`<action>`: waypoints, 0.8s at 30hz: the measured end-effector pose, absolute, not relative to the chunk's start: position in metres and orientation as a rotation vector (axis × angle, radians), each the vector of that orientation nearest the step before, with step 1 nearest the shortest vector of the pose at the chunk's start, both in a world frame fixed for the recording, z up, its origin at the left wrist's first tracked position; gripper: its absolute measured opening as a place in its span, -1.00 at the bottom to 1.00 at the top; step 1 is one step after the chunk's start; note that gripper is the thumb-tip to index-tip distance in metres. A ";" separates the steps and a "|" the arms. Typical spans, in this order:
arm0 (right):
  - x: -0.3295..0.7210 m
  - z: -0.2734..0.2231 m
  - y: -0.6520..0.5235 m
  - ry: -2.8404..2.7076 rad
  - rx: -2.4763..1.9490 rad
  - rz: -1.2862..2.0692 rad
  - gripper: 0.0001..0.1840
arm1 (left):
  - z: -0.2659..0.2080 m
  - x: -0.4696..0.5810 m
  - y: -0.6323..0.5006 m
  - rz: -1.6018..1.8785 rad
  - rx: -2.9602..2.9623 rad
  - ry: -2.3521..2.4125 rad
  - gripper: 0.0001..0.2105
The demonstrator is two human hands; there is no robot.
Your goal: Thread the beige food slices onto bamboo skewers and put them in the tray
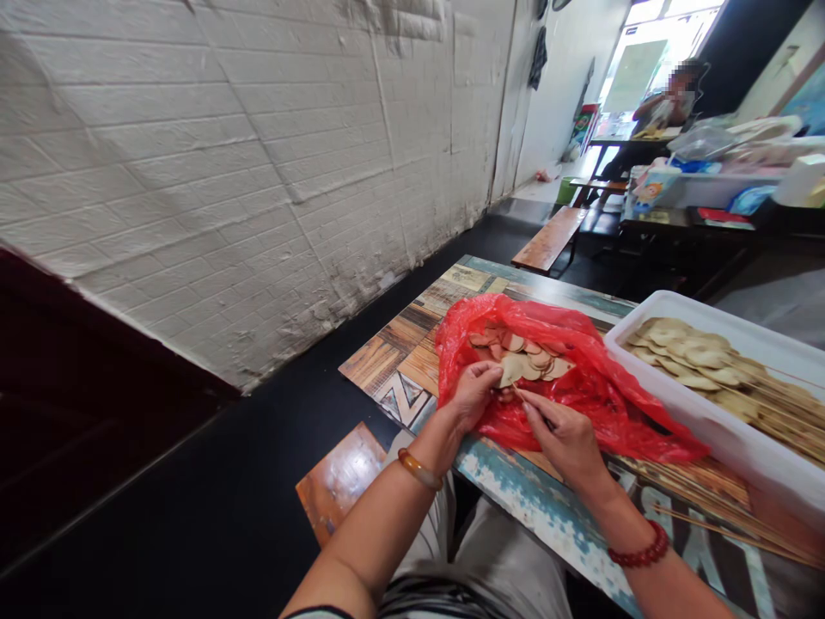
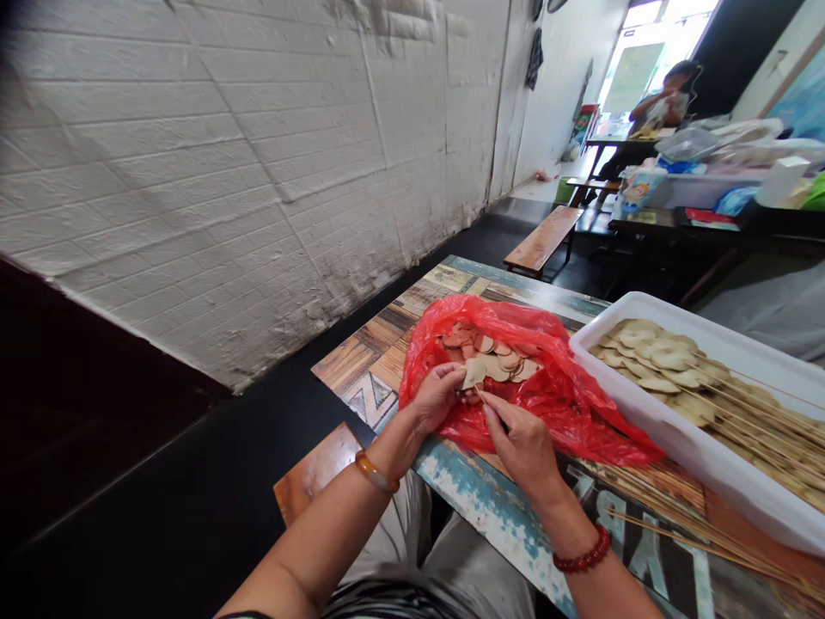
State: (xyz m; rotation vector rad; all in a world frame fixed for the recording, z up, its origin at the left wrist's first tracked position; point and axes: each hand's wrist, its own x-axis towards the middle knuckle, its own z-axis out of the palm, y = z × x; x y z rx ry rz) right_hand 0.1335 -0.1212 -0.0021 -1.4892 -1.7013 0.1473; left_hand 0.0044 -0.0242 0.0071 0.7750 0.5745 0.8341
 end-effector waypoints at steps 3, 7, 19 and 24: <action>0.133 -0.001 -0.121 -1.695 -1.500 0.148 -0.67 | 0.007 0.005 -0.025 0.862 0.789 0.590 -0.69; 0.132 0.000 -0.121 -1.684 -1.508 0.153 -0.68 | 0.008 0.006 -0.027 0.885 0.810 0.594 -0.69; 0.131 0.005 -0.121 -1.624 -1.544 0.265 -0.71 | 0.007 0.004 -0.028 0.880 0.792 0.558 -0.69; 0.131 0.006 -0.122 -1.614 -1.538 0.306 -0.72 | 0.003 0.003 -0.027 0.887 0.776 0.548 -0.69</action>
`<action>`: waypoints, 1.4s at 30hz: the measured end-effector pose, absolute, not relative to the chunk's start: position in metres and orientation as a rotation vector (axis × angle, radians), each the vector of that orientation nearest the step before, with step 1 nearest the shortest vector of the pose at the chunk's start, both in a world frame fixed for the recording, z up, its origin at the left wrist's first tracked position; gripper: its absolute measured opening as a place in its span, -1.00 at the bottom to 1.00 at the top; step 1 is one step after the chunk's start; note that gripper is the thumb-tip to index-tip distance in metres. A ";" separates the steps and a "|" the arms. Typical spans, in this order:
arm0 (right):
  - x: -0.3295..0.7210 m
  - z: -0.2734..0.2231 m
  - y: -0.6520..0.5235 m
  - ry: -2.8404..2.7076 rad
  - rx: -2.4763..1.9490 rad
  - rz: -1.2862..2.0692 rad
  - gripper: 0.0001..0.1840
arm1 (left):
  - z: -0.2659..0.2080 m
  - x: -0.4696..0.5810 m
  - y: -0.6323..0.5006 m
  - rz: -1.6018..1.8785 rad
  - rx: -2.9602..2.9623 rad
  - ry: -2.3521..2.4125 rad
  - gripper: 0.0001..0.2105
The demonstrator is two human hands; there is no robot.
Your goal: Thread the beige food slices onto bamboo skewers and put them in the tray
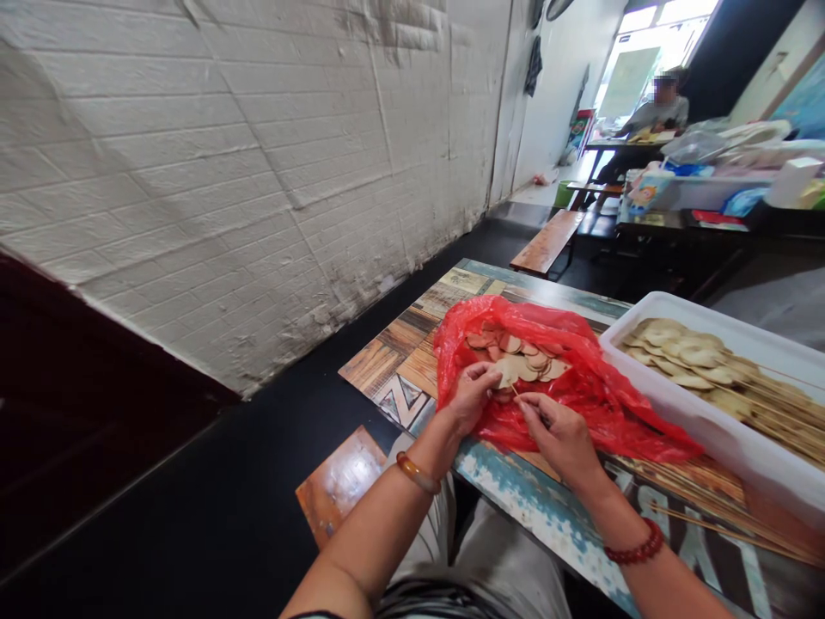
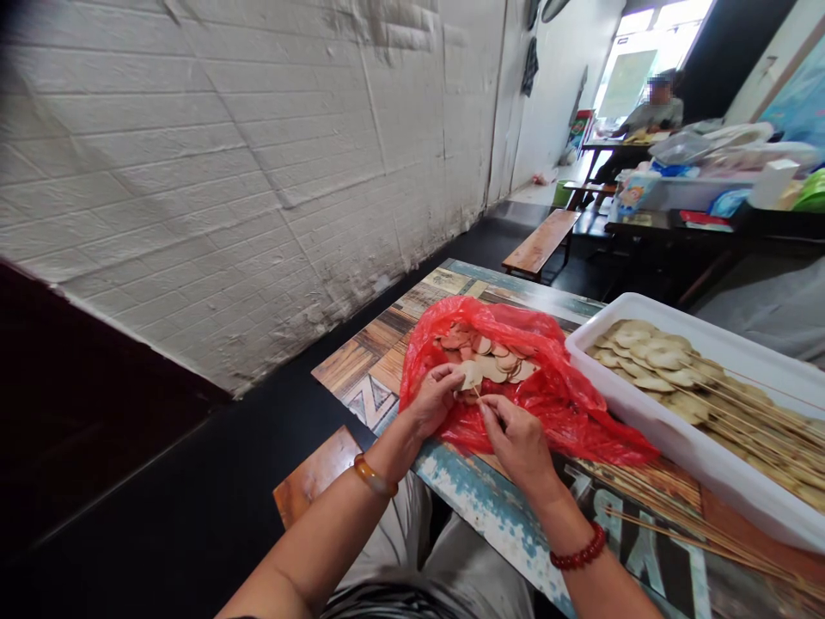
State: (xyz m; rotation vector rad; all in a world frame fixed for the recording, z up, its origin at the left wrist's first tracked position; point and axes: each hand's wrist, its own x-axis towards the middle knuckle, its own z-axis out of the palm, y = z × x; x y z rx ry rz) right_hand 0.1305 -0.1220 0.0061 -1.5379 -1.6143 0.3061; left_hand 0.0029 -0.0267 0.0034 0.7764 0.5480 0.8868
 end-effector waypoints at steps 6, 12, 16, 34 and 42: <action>0.130 0.005 -0.122 -1.616 -1.530 0.292 -0.72 | 0.003 0.002 -0.027 0.911 0.775 0.539 -0.73; 0.131 0.003 -0.122 -1.627 -1.541 0.273 -0.72 | 0.002 0.002 -0.026 0.920 0.758 0.525 -0.76; 0.131 0.004 -0.122 -1.632 -1.527 0.254 -0.73 | 0.006 0.002 -0.028 0.908 0.743 0.522 -0.72; 0.132 0.002 -0.121 -1.629 -1.545 0.243 -0.74 | 0.002 0.002 -0.028 0.925 0.998 0.581 -0.70; 0.134 -0.001 -0.119 -1.631 -1.551 0.270 -0.69 | 0.001 0.002 -0.026 0.986 1.048 0.640 -0.74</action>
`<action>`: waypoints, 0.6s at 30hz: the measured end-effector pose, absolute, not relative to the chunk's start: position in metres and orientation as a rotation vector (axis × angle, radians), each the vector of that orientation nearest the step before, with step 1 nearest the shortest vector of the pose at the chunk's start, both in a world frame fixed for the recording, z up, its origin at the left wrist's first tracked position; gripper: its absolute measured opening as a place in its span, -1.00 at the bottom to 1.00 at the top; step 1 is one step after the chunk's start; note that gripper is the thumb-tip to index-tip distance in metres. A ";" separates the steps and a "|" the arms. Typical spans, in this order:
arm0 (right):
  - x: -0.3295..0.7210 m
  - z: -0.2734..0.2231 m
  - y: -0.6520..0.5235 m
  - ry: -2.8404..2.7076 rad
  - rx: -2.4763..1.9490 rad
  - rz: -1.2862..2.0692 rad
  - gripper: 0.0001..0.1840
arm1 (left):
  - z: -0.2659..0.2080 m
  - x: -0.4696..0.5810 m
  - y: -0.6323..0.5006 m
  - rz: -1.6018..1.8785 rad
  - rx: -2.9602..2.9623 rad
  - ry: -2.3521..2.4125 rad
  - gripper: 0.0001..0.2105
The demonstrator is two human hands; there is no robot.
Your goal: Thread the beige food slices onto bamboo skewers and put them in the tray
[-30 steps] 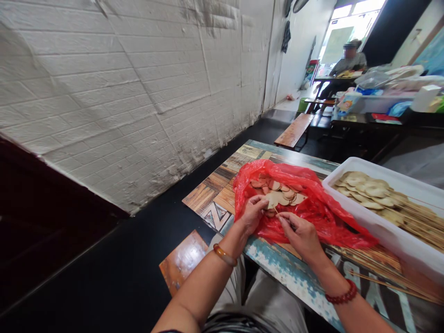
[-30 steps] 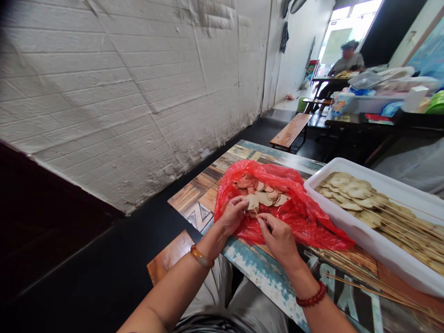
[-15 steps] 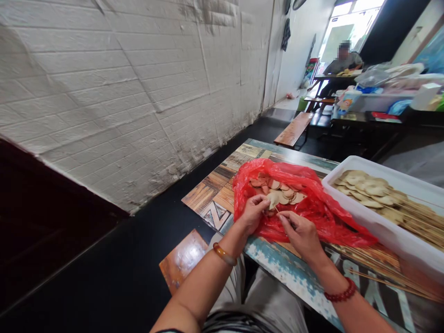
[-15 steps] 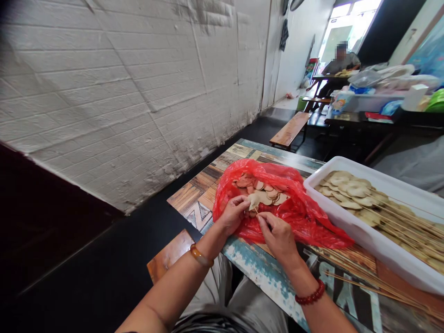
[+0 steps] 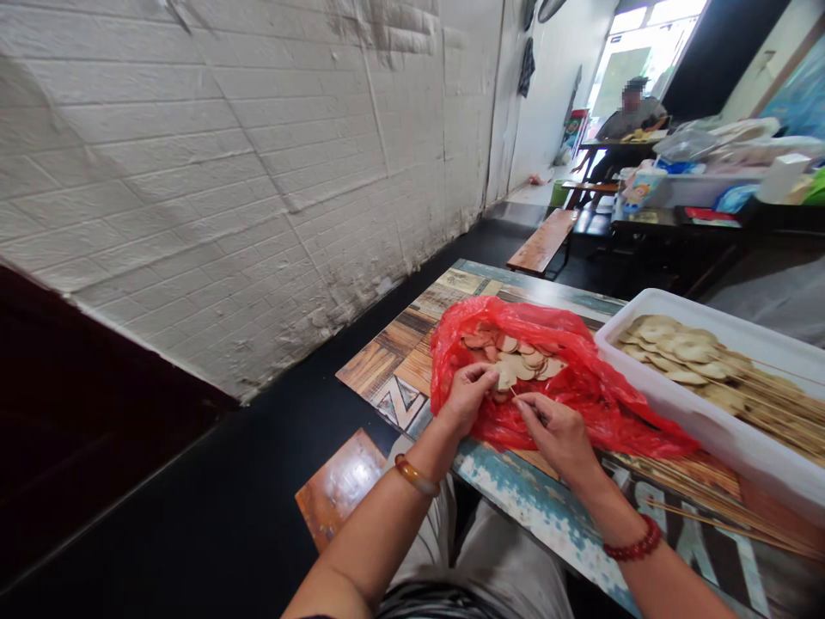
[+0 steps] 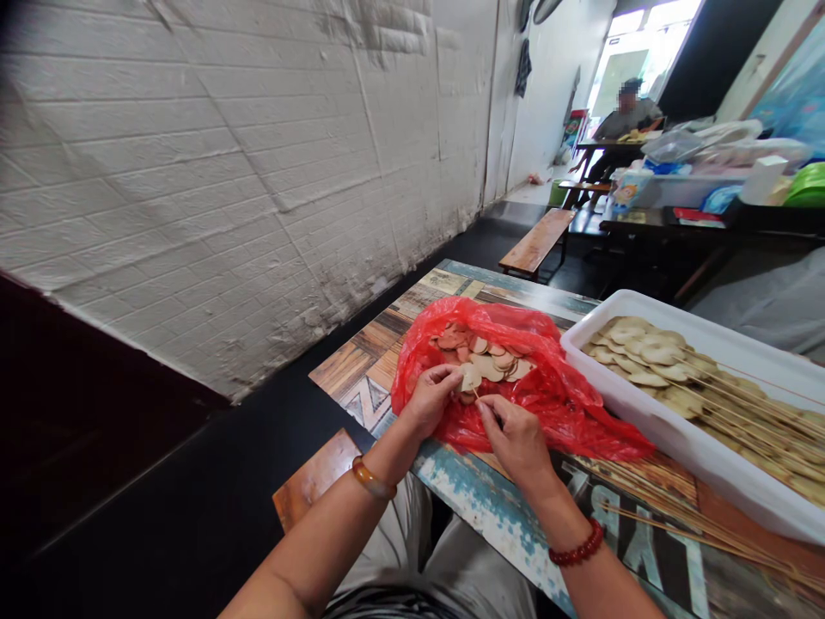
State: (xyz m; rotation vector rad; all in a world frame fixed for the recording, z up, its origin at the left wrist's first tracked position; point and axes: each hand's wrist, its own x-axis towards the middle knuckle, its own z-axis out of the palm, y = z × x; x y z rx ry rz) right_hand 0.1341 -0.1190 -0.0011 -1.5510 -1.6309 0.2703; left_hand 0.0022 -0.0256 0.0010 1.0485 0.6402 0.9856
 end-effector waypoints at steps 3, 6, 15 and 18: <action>0.134 -0.001 -0.119 -1.634 -1.542 0.270 -0.70 | -0.001 0.003 -0.025 1.005 1.054 0.652 -0.74; 0.134 -0.001 -0.119 -1.635 -1.546 0.265 -0.71 | -0.001 0.003 -0.025 1.022 1.067 0.671 -0.75; 0.132 0.000 -0.119 -1.623 -1.568 0.257 -0.72 | 0.013 0.004 -0.030 1.040 1.165 0.713 -0.80; 0.131 0.001 -0.119 -1.608 -1.565 0.259 -0.71 | 0.013 0.005 -0.032 1.013 1.137 0.700 -0.78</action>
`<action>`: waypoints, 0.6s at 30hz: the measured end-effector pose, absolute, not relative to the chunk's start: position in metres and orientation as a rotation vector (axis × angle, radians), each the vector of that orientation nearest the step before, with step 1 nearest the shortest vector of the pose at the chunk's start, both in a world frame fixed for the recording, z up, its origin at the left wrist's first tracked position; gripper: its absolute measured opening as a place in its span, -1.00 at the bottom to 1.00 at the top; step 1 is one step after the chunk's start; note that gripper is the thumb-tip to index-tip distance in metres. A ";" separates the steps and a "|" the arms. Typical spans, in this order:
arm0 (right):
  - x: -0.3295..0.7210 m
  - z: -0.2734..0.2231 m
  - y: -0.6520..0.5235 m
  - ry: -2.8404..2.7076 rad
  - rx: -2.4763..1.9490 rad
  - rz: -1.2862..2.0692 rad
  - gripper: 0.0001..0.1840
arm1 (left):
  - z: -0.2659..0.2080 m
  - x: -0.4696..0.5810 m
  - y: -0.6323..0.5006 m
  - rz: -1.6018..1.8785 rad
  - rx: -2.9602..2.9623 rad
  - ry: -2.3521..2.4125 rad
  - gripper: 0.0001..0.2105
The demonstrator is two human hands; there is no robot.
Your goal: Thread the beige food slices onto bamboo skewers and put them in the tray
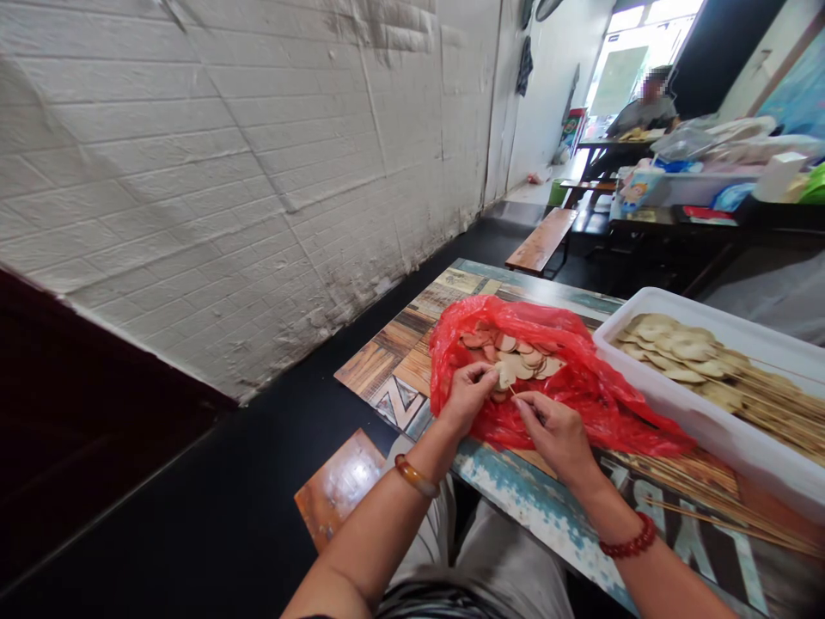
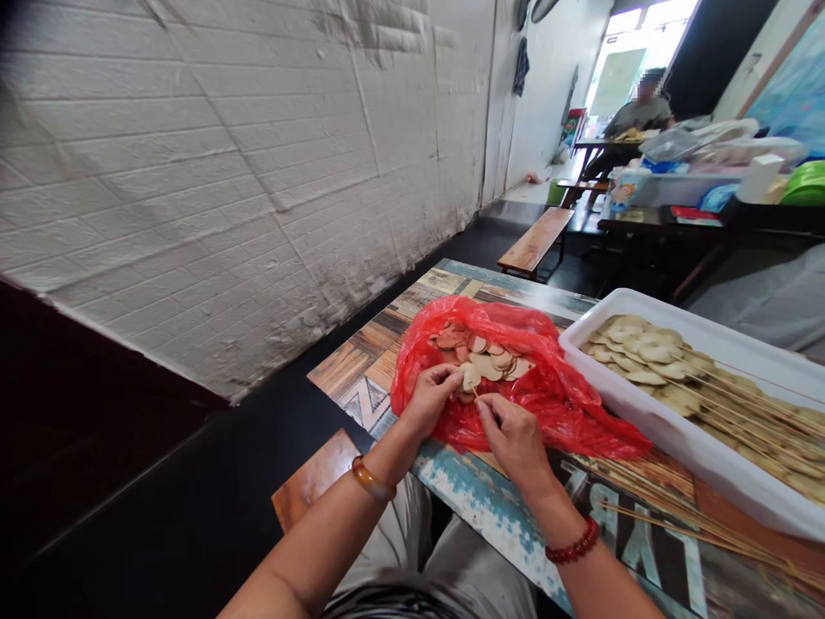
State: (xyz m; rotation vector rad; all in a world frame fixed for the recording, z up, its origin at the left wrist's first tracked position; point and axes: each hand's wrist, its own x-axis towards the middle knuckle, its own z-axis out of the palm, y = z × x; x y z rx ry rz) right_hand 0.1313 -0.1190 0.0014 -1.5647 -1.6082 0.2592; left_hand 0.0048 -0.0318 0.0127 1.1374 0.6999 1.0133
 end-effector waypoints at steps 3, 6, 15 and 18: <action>0.130 0.004 -0.119 -1.580 -1.567 0.264 -0.69 | 0.009 0.006 -0.031 0.965 1.115 0.676 -0.76; 0.130 0.007 -0.119 -1.552 -1.582 0.292 -0.69 | 0.006 0.006 -0.029 0.936 1.072 0.632 -0.75; 0.127 0.009 -0.119 -1.525 -1.562 0.316 -0.70 | 0.008 0.004 -0.030 0.826 0.835 0.547 -0.66; 0.125 0.009 -0.119 -1.567 -1.551 0.347 -0.72 | 0.008 0.004 -0.031 0.834 0.811 0.551 -0.69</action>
